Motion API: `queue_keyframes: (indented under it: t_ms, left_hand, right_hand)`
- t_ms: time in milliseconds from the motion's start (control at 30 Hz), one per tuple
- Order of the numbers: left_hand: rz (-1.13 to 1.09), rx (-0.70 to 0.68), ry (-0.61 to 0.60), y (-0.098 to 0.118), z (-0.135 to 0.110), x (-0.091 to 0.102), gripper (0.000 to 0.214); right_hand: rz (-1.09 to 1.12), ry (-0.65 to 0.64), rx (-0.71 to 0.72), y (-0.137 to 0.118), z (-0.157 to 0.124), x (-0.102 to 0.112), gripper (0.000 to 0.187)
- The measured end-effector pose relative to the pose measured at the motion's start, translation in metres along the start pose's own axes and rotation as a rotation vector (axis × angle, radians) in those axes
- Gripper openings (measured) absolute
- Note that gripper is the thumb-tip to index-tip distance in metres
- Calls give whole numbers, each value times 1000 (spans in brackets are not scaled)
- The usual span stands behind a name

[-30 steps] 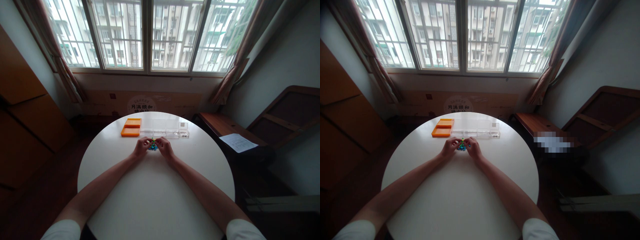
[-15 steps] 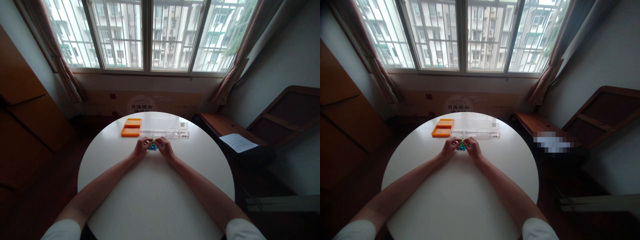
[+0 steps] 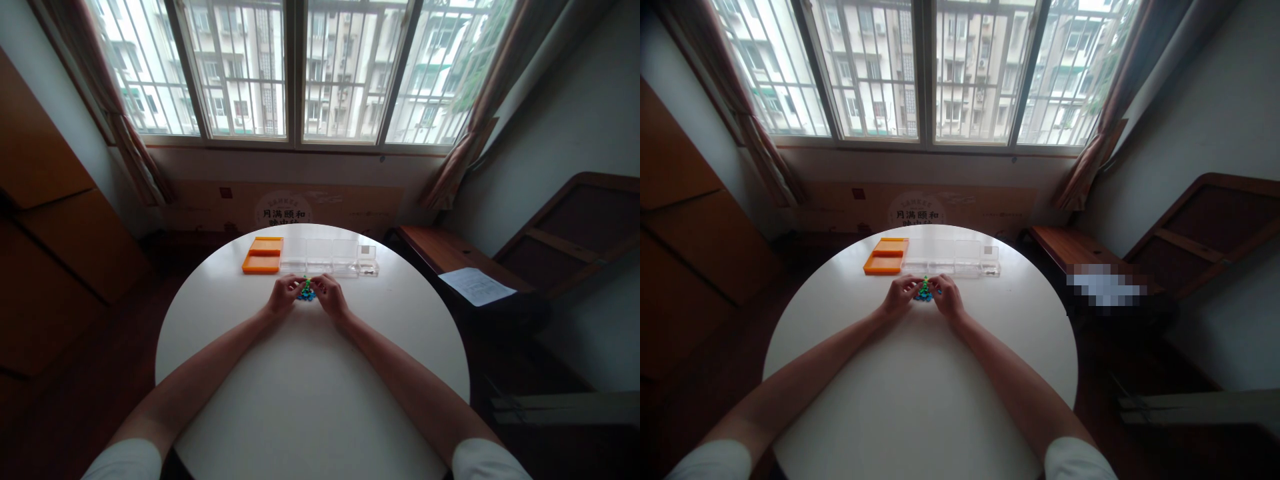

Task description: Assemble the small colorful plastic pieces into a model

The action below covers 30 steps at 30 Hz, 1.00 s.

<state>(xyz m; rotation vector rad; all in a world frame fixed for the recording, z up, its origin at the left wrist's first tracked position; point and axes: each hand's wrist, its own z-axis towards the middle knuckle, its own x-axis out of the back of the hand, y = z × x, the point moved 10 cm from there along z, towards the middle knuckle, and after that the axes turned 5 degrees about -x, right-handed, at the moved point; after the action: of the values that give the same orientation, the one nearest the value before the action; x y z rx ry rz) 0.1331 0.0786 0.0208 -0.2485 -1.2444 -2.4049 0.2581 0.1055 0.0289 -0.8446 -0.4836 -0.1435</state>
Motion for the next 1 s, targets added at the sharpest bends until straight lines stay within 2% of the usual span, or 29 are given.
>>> queue_keyframes:
  t_ms: [1000]
  left_hand:
    - [-24,7,-14,-1,0,-1,23]
  right_hand:
    - [12,-8,5,1,0,-1,16]
